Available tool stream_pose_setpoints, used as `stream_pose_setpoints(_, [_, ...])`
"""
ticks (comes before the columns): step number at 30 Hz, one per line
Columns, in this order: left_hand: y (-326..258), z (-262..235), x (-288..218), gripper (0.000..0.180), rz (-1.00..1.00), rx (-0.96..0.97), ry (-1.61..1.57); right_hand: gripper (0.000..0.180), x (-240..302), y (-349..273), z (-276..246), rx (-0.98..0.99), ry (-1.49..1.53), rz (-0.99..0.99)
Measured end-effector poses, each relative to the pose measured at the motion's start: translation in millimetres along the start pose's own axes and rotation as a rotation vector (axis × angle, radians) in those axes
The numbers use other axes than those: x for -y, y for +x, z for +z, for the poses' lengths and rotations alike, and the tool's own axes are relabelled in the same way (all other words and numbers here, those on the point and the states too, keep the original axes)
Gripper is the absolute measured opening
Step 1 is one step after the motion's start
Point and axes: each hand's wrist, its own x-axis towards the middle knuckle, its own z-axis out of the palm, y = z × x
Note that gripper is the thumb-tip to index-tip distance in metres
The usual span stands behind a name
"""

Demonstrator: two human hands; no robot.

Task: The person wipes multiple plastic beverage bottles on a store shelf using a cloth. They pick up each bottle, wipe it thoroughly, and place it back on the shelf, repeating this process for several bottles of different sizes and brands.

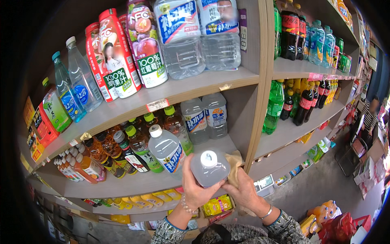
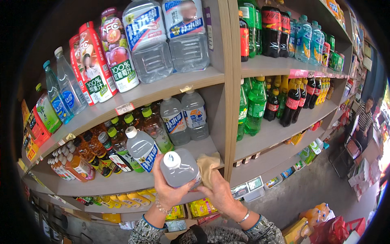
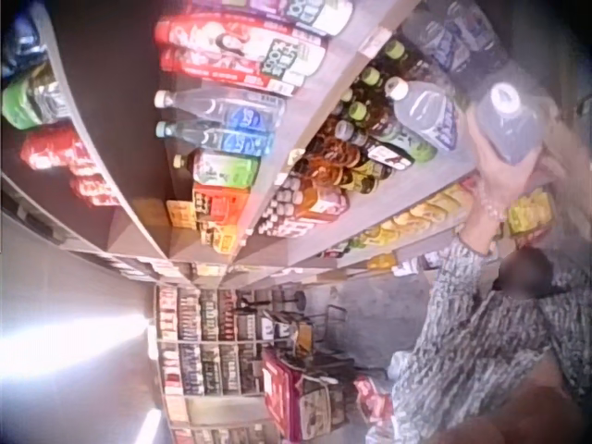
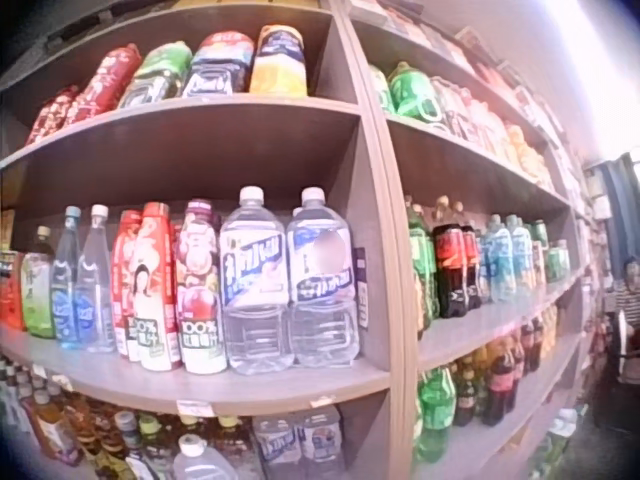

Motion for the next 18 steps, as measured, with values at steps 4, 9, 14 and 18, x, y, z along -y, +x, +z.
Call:
stream_pose_setpoints(4, [-10,-11,-11,0.1,-0.04,0.048,0.017,0.062,4,-7,3,0.073,-0.048,0.006])
stream_pose_setpoints(9, [-35,-50,-36,0.104,-0.223,0.022,0.051,0.054,0,-18,8,0.069,-0.021,-0.083])
stream_pose_setpoints(14, [-50,-115,-43,0.104,-0.478,-0.213,0.182,0.044,-14,-34,2,0.053,0.106,0.053])
stream_pose_setpoints(18, [-33,-158,-19,0.1,-0.429,-0.389,0.248,0.037,-24,-48,5,0.112,0.107,0.104])
